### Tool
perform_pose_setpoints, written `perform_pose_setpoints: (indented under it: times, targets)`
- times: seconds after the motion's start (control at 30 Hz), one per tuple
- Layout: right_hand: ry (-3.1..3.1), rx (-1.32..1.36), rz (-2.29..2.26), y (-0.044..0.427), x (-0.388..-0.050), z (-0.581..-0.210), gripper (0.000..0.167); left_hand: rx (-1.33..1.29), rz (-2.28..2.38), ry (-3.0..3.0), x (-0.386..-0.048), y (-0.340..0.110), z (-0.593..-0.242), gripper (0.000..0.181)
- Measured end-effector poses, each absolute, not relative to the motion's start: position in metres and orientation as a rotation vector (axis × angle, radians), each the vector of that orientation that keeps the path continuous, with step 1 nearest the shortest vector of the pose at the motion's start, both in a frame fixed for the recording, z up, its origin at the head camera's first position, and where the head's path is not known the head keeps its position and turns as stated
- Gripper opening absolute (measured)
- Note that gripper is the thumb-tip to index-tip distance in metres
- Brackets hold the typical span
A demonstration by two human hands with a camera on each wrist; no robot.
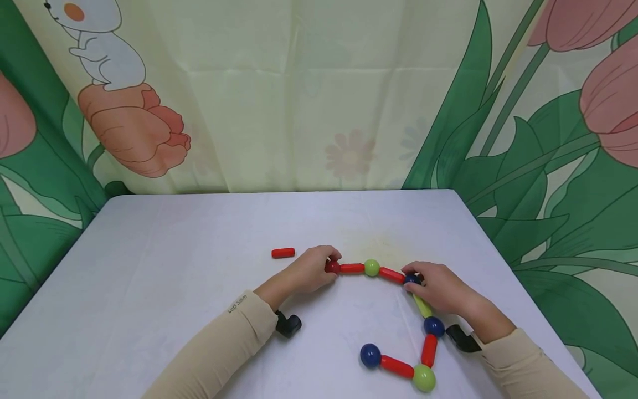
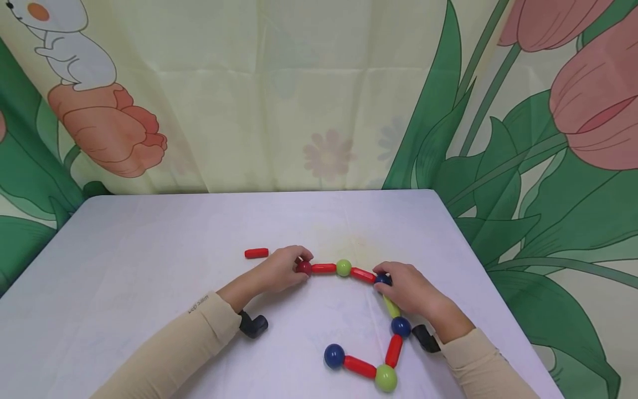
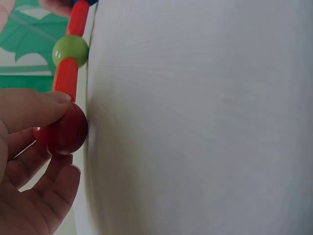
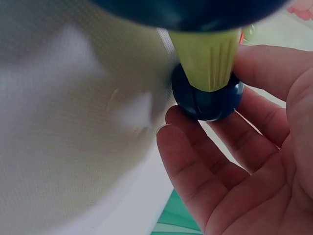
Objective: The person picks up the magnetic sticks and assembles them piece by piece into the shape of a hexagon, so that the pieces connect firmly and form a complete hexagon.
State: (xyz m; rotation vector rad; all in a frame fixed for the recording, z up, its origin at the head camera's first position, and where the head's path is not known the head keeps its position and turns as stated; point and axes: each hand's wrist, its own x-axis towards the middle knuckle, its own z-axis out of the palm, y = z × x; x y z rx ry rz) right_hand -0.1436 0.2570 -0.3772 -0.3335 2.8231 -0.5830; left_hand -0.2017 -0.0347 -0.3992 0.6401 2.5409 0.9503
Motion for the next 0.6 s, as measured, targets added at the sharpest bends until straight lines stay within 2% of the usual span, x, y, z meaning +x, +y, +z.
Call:
perform_pose_setpoints:
  times: [0.33,0.6]
  targets:
    - [2.823,-0.329,-0.581,0.2576,-0.1437,-0.3787,0.039,0.622,0.919,2.552,-0.1971,-0.0331,-0.3985,0.043]
    - [2.812,-0.316,-0.585,0.2572,-0.1441,-0.3777,0.039,0.61,0.879,2.585,-0.1956,-0.0397,-0.3924,0.052]
